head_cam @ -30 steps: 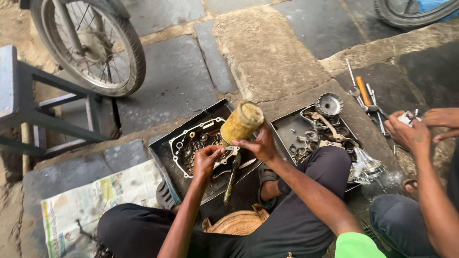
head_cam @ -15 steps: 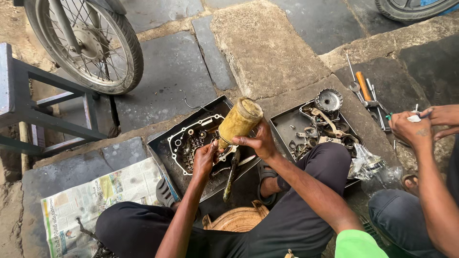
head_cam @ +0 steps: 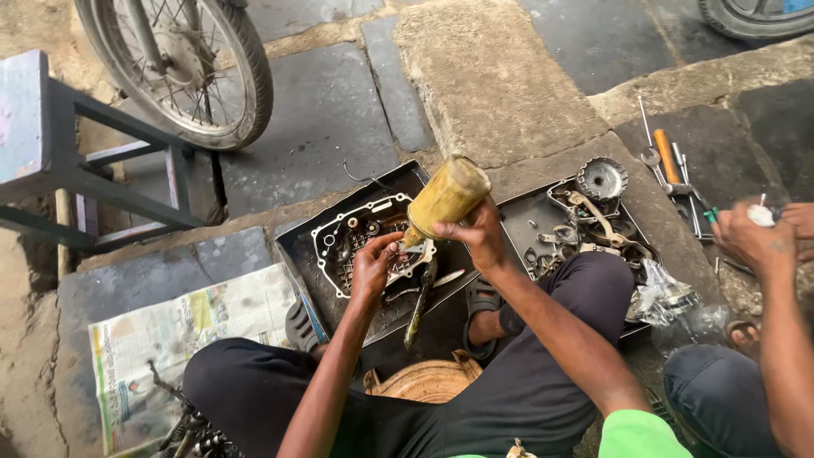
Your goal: The person scrubs a motorcycle engine casing with a brush, then pours liquid from a bottle into the casing and continues scrubbing. The person also picks up and places small metal parts on a newspaper.
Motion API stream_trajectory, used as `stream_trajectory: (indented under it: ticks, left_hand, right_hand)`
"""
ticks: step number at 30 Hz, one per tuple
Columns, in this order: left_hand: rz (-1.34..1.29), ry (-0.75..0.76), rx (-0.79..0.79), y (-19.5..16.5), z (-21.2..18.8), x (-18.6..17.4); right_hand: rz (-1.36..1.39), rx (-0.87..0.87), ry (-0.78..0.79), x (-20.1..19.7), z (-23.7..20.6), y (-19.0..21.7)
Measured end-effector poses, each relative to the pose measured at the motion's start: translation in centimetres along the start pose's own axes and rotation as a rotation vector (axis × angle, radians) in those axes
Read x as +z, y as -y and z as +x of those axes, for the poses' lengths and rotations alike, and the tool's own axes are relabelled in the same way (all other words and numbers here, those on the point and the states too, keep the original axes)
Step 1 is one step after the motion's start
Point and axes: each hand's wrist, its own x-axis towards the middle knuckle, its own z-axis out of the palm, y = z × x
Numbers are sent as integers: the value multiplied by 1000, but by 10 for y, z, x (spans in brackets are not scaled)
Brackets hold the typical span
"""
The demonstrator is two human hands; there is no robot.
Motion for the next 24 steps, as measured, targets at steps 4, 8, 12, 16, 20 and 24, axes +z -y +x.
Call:
stream_trajectory:
  ticks: [4, 8, 12, 16, 20, 24]
  left_hand:
    - [-19, 20, -43, 0, 1, 0]
    - [16, 49, -51, -4, 0, 4]
    - [-111, 22, -16, -11, -3, 4]
    - [-188, 38, 37, -15, -4, 5]
    - [-65, 29, 13, -13, -4, 5]
    - [2, 44, 70, -8, -4, 5]
  right_hand:
    - [-166, -97, -9, -1, -2, 0]
    - [-110, -94, -3, 0, -3, 1]
    - [-270, -142, 8, 2, -4, 4]
    - [-224, -177, 26, 4, -5, 9]
    - [-355, -236, 37, 5, -7, 13]
    - [-260, -205, 63, 5, -8, 14]
